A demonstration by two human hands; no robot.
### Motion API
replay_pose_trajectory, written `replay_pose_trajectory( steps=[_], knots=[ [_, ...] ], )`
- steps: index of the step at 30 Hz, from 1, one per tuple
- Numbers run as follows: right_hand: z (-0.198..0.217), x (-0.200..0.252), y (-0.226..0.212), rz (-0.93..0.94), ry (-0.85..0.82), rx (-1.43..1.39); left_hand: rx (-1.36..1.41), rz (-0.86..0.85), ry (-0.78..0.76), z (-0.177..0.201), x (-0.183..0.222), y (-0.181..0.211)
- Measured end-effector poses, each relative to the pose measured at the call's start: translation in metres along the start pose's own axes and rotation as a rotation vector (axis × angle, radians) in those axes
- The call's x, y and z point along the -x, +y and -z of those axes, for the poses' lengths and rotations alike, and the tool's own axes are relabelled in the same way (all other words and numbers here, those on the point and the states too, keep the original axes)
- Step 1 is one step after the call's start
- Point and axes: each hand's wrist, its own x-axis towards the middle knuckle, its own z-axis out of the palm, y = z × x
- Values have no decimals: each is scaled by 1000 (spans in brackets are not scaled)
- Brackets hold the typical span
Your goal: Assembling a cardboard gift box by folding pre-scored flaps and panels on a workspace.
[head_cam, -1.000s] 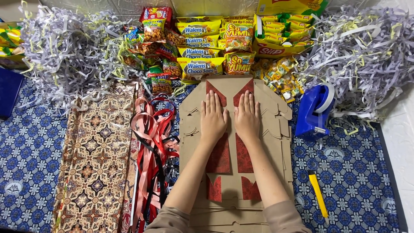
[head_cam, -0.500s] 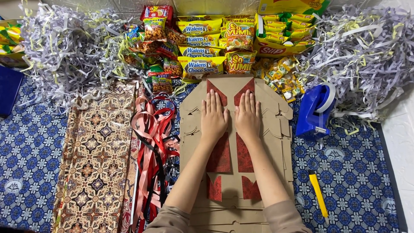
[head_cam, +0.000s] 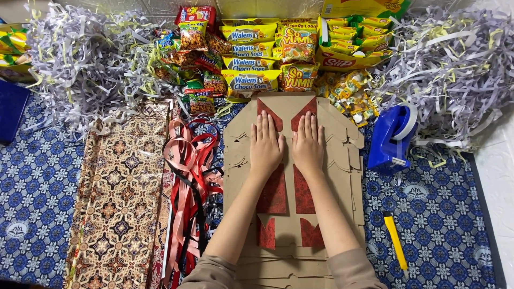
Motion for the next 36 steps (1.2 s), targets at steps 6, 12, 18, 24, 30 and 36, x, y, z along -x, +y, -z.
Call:
replay_pose_trajectory(
  steps=[6,12,18,24,30,36],
  knots=[
    [3,0,-2,-8,-17,-16,16,7,-27,1,0,0],
    [3,0,-2,-7,-16,-13,3,7,-20,-1,0,0],
    [3,0,-1,-4,-2,-22,12,8,-24,0,0,0],
    [1,0,-1,0,15,-3,15,7,-22,0,0,0],
    [-3,0,1,5,43,5,20,12,-22,3,0,1],
    [-1,1,1,12,42,-4,18,15,-33,1,0,1]
  ],
)
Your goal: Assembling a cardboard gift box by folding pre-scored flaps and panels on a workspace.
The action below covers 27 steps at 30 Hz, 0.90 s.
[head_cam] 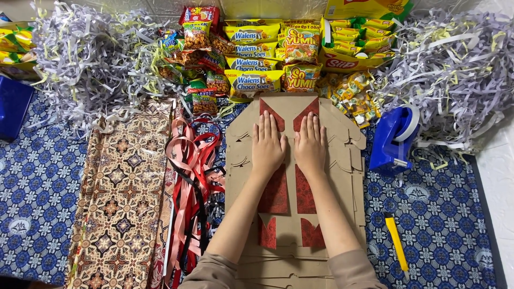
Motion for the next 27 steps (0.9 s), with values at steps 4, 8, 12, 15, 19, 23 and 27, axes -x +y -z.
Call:
replay_pose_trajectory(
  steps=[4,8,12,15,19,23,27],
  knots=[
    [-6,0,3,4,22,-9,-3,-2,6,0,0,-1],
    [-4,0,3,4,33,-21,-6,-4,8,-1,0,-1],
    [-7,0,4,6,36,-23,-4,0,7,-1,0,-1],
    [-8,1,5,14,59,-14,8,1,5,-2,0,-1],
    [-8,2,4,18,70,-21,0,5,-1,1,0,0],
    [-9,3,6,28,87,6,-8,6,-6,0,0,0],
    [-11,3,6,42,137,-25,2,2,6,0,0,-1]
  ],
)
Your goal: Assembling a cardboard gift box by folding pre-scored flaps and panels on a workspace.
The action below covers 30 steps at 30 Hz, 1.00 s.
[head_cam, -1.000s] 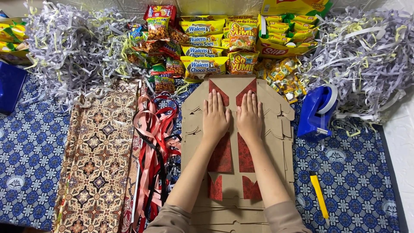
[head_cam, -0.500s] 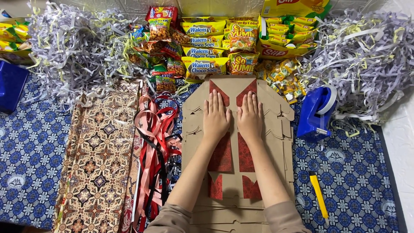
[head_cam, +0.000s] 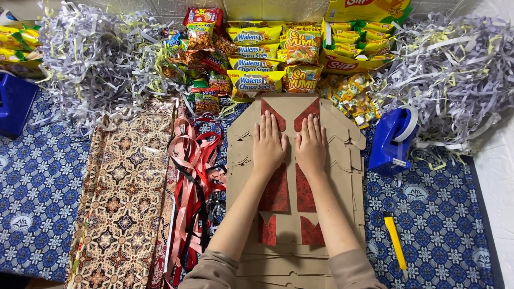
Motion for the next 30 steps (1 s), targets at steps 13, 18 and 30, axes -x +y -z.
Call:
replay_pose_trajectory(
  steps=[13,18,30],
  knots=[
    [44,11,-7,-83,176,-499,56,-12,28,-1,0,-3],
    [83,30,-9,-125,210,-635,123,-10,61,-4,1,-6],
    [183,109,-29,-209,-26,-707,943,70,512,51,41,-24]
  ],
)
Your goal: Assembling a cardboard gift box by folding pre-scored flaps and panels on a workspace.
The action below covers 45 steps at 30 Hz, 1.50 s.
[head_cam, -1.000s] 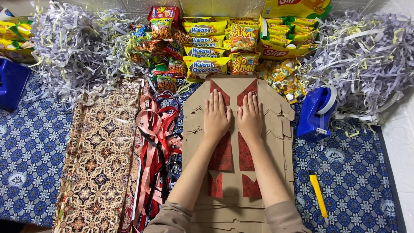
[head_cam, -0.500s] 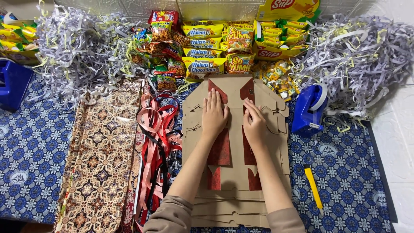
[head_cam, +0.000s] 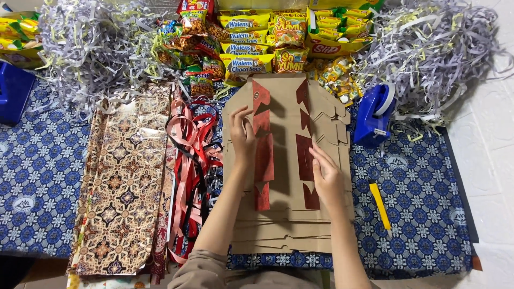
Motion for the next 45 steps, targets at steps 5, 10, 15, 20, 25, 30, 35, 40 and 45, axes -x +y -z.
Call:
replay_pose_trajectory(
  steps=[5,10,15,20,25,30,35,40,45],
  knots=[
    [4,30,-9,-57,-46,7,7,117,-145,38,50,39],
    [-13,48,-1,-74,-71,40,112,281,-229,56,87,59],
    [-38,53,14,-21,-156,117,107,292,-378,56,84,76],
    [-52,51,31,28,-174,231,84,283,-453,40,73,71],
    [-47,46,28,63,-161,253,69,250,-454,33,70,62],
    [-36,56,0,204,-26,177,391,334,-222,47,78,57],
    [-40,77,-41,201,-164,50,460,373,-104,50,88,18],
    [-44,72,-60,-111,-537,71,460,382,-88,52,86,20],
    [-75,87,-11,180,-428,426,473,403,-71,54,85,24]
  ],
)
